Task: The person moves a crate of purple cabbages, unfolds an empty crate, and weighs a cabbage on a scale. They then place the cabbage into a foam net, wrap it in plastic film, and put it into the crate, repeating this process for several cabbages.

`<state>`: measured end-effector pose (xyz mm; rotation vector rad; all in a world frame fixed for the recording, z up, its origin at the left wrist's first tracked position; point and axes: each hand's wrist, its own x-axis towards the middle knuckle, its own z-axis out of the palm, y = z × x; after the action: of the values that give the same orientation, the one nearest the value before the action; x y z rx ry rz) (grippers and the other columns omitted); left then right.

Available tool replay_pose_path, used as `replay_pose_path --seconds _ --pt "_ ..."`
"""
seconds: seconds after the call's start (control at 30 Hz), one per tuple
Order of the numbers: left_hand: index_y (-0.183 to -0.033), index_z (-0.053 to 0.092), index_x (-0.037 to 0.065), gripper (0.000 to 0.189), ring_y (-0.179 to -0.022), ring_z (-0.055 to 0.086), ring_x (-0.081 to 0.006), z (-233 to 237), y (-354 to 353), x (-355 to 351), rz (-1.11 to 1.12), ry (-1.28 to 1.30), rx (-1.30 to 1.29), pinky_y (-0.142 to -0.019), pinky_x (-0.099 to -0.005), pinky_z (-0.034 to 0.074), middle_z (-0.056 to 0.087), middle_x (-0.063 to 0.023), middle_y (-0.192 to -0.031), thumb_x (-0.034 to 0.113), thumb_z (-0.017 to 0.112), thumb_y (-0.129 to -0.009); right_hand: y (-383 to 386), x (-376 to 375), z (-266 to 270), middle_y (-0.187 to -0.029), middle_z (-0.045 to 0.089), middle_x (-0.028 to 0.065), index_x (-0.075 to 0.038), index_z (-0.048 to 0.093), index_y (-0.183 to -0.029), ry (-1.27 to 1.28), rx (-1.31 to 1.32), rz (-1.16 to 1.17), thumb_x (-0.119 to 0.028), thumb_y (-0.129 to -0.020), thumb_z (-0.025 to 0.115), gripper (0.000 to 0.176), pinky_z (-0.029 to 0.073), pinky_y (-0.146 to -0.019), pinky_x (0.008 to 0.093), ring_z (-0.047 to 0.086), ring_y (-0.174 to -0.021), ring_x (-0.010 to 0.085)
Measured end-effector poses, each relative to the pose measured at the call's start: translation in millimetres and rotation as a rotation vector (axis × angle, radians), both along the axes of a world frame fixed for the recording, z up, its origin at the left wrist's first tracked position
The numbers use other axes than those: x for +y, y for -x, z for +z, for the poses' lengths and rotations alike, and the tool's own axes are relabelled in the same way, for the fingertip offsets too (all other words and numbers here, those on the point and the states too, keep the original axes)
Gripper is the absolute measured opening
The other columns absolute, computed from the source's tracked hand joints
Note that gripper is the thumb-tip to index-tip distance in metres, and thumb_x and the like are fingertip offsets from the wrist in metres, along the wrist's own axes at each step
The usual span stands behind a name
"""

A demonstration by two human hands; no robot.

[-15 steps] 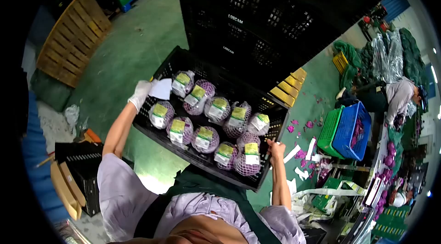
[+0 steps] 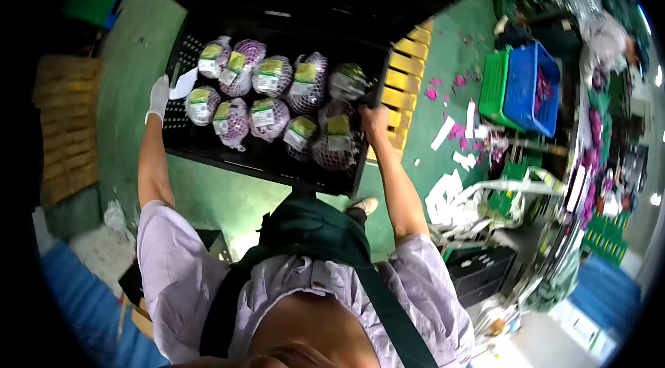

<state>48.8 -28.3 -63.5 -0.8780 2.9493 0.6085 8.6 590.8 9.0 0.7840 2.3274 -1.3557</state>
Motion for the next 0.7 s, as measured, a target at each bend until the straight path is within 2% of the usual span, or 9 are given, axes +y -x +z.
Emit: replay_pose_path --seconds 0.07,0.13,0.2,0.3,0.4,0.47,0.53,0.6,0.7 --pt "-0.118 0.049 0.003 0.054 -0.107 0.047 -0.0406 24.5 -3.5 27.7 0.163 -0.075 0.016 -0.091 -0.0447 0.036 0.052 -0.025 -0.114 0.045 0.034 -0.088 1.3 -3.6 4.2 -0.051 0.053 0.0083 0.003 0.053 -0.056 -0.027 -0.05 0.0 -0.015 -0.066 0.069 0.026 0.041 -0.038 0.0332 0.051 -0.039 0.0181" --pt "-0.129 0.039 0.007 0.07 -0.12 0.038 -0.0366 56.3 -10.0 64.5 0.291 0.108 -0.1 -0.093 -0.051 0.034 0.036 -0.0233 -0.133 0.059 0.041 -0.081 8.7 9.6 -54.4 -0.066 0.062 0.0205 0.007 0.06 -0.066 -0.121 -0.034 0.059 -0.018 -0.063 0.066 0.026 0.049 -0.056 0.0386 0.064 -0.063 0.0324" --pt "-0.131 0.036 0.005 0.076 -0.122 0.035 -0.0369 66.5 -10.8 115.5 0.355 0.328 0.15 -0.096 -0.05 0.033 0.037 -0.0217 -0.132 0.061 0.043 -0.08 39.9 8.6 -54.9 -0.079 0.062 0.0261 0.007 0.061 -0.072 -0.086 -0.012 0.009 -0.016 -0.065 0.064 0.025 0.05 -0.067 0.0396 0.063 -0.079 0.0367" --pt "-0.127 0.04 0.002 0.079 -0.124 0.032 -0.0368 104.8 -74.8 196.0 0.457 0.588 0.06 -0.093 -0.05 0.037 0.036 -0.0232 -0.132 0.059 0.055 -0.075 37.3 -0.1 -32.0 -0.089 0.061 0.0263 0.005 0.062 -0.084 -0.153 -0.024 0.035 -0.013 -0.066 0.062 0.025 0.05 -0.076 0.0401 0.061 -0.087 0.0359" --pt "-0.12 0.046 0.0 0.07 -0.114 0.044 -0.0355 36.1 -142.2 176.3 0.66 0.579 0.184 -0.085 -0.0516 0.043 0.045 -0.0198 -0.125 0.051 0.06 -0.075 22.9 -13.7 -25.0 -0.092 0.061 0.0256 0.003 0.062 -0.088 -0.105 -0.02 -0.018 -0.01 -0.066 0.064 0.026 0.049 -0.079 0.0401 0.06 -0.09 0.0354" --pt "-0.113 0.051 0.001 0.052 -0.099 0.055 -0.0322 32.4 -123.7 197.8 1.157 -1.024 0.404 -0.082 -0.0476 0.047 0.056 -0.0151 -0.114 0.039 0.057 -0.079 27.7 -8.0 -3.0 -0.1 0.06 0.0232 0.001 0.063 -0.091 -0.015 -0.096 0.012 -0.011 -0.064 0.071 0.031 0.049 -0.08 0.0398 0.059 -0.095 0.0343" --pt "-0.111 0.053 0.002 0.045 -0.095 0.058 -0.0309 30.9 -117.5 199.3 1.095 -0.993 0.458 -0.081 -0.0462 0.048 0.058 -0.0134 -0.109 0.034 0.053 -0.08 26.9 -3.1 22.6 -0.1 0.061 0.021 0.001 0.063 -0.093 0.05 -0.179 -0.01 -0.014 -0.065 0.072 0.032 0.05 -0.08 0.0392 0.059 -0.095 0.0331" --pt "-0.109 0.055 0.003 0.038 -0.09 0.06 -0.0296 30.7 -119.2 198.3 1.031 -0.976 0.523 -0.08 -0.0448 0.049 0.061 -0.0117 -0.105 0.029 0.048 -0.082 28.7 -10.2 1.3 -0.101 0.061 0.02 0.0 0.063 -0.094 0.077 -0.156 0.014 -0.014 -0.066 0.072 0.033 0.05 -0.081 0.0387 0.059 -0.096 0.0325" --pt "-0.117 0.049 0.007 0.038 -0.106 0.052 -0.0311 40.3 -118.5 194.6 0.97 -1.079 0.517 -0.089 -0.0498 0.044 0.054 -0.0107 -0.117 0.025 0.039 -0.085 24.7 -8.6 4.3 -0.1 0.06 0.0235 0.002 0.062 -0.094 0.159 -0.06 -0.017 -0.014 -0.067 0.068 0.032 0.049 -0.082 0.0402 0.058 -0.097 0.0346"
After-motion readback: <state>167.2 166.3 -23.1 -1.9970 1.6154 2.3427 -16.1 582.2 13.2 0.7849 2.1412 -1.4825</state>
